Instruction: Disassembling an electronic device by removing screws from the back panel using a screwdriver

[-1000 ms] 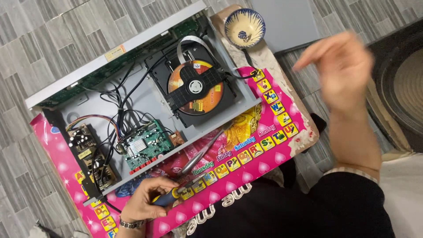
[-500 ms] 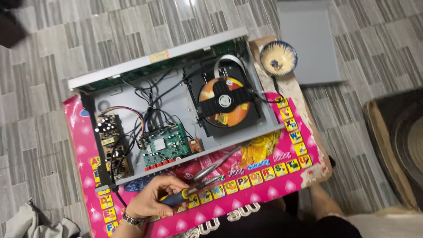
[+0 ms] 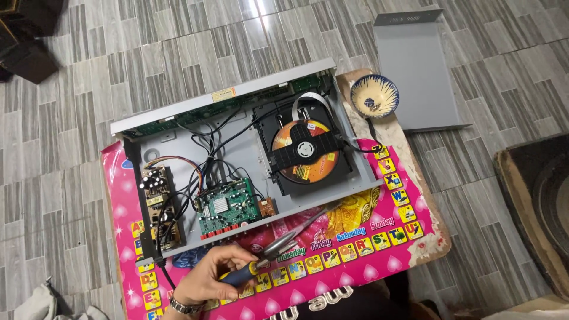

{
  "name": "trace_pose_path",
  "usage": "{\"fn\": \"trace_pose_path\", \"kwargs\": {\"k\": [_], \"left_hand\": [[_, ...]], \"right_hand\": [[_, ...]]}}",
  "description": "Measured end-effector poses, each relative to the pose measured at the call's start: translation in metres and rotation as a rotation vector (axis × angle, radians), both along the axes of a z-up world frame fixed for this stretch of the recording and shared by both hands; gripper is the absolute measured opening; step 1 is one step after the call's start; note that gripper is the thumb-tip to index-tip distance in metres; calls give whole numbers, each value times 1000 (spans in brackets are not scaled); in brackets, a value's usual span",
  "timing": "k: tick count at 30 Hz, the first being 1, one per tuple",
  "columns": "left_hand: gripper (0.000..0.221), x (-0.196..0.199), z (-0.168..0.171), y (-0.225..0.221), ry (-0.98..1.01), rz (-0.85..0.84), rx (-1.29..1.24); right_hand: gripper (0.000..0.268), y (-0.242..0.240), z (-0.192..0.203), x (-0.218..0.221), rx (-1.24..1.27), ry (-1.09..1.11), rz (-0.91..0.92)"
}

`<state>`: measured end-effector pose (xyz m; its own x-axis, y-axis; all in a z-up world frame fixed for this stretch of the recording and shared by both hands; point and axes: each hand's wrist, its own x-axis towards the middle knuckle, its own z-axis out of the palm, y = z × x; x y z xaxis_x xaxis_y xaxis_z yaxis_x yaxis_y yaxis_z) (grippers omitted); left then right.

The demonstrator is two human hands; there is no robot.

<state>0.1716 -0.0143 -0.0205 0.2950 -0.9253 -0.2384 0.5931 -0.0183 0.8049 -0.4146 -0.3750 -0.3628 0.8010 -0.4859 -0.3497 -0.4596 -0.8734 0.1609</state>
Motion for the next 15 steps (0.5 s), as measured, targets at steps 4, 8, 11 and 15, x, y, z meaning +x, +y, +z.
{"fn": "trace_pose_path", "kwargs": {"k": [4,8,11,15], "left_hand": [[63,2,2,-1,-25,5,19],[62,1,-1,-1,-16,20,7],[62,1,-4,1,9,35,2],[66,-1,-6,2,-19,68,31]], "right_hand": [[29,-75,-40,28,207,181,-47],[25,-110,-56,72,362,315,-94],[31,-117,-70,69,446,371,-128],[41,-126,-83,52,351,344,-569]]}}
